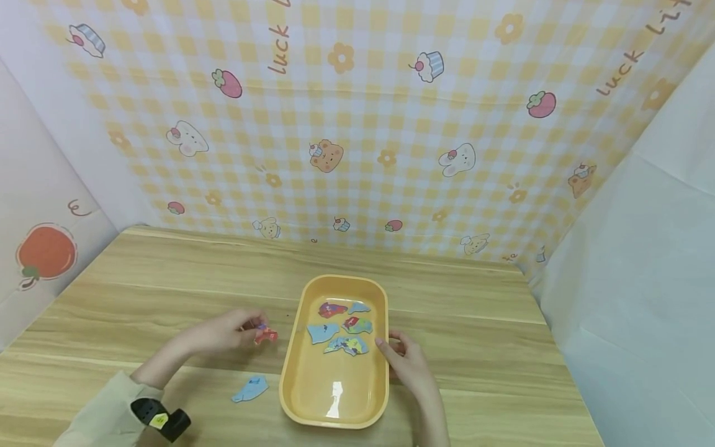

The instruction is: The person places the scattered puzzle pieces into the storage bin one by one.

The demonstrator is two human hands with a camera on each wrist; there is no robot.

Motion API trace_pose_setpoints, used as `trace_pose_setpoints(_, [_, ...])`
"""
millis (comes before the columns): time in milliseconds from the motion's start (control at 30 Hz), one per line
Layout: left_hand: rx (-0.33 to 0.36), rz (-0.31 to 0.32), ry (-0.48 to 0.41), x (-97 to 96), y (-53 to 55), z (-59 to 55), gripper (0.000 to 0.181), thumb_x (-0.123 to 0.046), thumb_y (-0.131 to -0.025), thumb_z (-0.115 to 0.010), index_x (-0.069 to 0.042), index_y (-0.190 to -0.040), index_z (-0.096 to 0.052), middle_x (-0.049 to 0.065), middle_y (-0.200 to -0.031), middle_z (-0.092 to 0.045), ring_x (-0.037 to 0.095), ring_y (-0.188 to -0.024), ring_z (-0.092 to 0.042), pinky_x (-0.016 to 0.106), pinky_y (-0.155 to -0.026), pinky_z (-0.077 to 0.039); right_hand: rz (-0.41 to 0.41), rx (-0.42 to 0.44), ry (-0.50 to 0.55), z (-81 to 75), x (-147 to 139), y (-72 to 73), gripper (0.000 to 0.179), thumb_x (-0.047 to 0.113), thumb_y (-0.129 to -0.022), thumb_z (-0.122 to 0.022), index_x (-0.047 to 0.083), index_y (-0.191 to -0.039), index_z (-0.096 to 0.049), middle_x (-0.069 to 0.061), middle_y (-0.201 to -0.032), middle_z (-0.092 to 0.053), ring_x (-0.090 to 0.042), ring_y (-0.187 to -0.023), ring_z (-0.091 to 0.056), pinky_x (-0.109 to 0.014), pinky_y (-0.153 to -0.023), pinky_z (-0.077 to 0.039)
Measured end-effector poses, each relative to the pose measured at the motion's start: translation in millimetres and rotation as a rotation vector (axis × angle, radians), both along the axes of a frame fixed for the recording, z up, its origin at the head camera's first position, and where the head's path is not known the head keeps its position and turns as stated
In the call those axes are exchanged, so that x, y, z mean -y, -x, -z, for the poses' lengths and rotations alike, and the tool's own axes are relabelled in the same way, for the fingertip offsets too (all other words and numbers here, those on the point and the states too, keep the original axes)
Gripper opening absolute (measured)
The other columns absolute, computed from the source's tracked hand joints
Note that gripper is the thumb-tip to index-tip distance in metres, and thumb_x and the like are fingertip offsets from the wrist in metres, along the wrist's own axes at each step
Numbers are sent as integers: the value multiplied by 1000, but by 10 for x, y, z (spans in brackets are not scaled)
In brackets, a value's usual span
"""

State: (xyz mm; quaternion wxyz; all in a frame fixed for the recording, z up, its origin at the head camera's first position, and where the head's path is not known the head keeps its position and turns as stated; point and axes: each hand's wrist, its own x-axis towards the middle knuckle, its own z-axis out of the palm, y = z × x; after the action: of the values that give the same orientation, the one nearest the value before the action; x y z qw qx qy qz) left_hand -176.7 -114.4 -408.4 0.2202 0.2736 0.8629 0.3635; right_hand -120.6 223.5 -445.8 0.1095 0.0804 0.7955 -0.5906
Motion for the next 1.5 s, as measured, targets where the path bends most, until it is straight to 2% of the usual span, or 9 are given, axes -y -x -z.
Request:
trace_pose_setpoints(267, [-74,3,-36,-136,24,-136,10,-5,-91,-50,-4,-100,-55,6,-83,-61,15,-76,-56,20,-62,-46,2,-5,4,-1,-5,-3,50,26,-89,-57,-6,-126,-45,-24,-105,-62,-22,-79,-66,-36,-64,-56])
trace_pose_setpoints(400, [-81,-1,-55,-224,31,-191,11,-5,-91,-50,-5,-101,-54,4,-83,-60,19,-76,-57,20,-60,-47,0,-8,-4,-1,-8,-3,50,27,-89,-56,-5,-126,-46,-23,-104,-62,-21,-77,-65,-35,-64,-55])
trace_pose_setpoints(533, [-101,5,-52,-328,31,-236,13,-7,-91,-51,-7,-104,-55,2,-87,-61,15,-78,-57,20,-62,-47,-1,-10,-4,2,-13,0,49,27,-89,-56,-5,-126,-46,-23,-105,-62,-21,-78,-65,-35,-64,-55])
trace_pose_setpoints(633, [-124,29,-44,-426,32,-270,13,-9,-91,-51,-9,-104,-56,1,-88,-61,11,-79,-57,20,-64,-47,6,-12,-15,6,-19,1,49,27,-89,-57,-4,-126,-47,-22,-104,-62,-21,-77,-65,-35,-64,-55])
trace_pose_setpoints(800, [-172,115,-44,-614,46,-305,13,-7,-92,-50,-8,-103,-57,4,-92,-63,9,-79,-57,18,-65,-47,12,-14,-22,4,-24,4,49,28,-89,-57,-3,-125,-48,-22,-103,-62,-20,-77,-64,-35,-64,-55])
trace_pose_setpoints(1000, [-204,195,-3,-813,34,-282,11,-8,-91,-52,-8,-96,-62,1,-86,-61,5,-71,-48,16,-61,-42,4,-9,-13,-6,-6,2,49,28,-89,-57,-4,-125,-48,-22,-102,-63,-20,-77,-65,-34,-64,-55])
trace_pose_setpoints(1233, [-221,260,70,-950,25,-210,10,-7,-88,-57,-6,-89,-66,1,-84,-64,3,-73,-50,14,-64,-42,-4,-22,-3,-15,0,0,50,27,-89,-56,-5,-126,-46,-23,-103,-62,-21,-77,-65,-34,-63,-55])
trace_pose_setpoints(1333, [-206,267,112,-986,35,-154,8,-6,-87,-58,-4,-88,-66,1,-80,-63,2,-67,-48,13,-61,-41,-6,-19,6,-10,-3,0,50,26,-90,-56,-6,-126,-45,-24,-103,-61,-22,-77,-65,-34,-63,-56])
trace_pose_setpoints(1500, [-181,245,178,-1033,37,-68,3,-6,-86,-60,-7,-85,-62,-4,-73,-56,3,-63,-44,14,-57,-39,-4,-15,9,-2,-3,3,49,26,-90,-56,-6,-126,-45,-24,-103,-61,-22,-77,-65,-33,-63,-56])
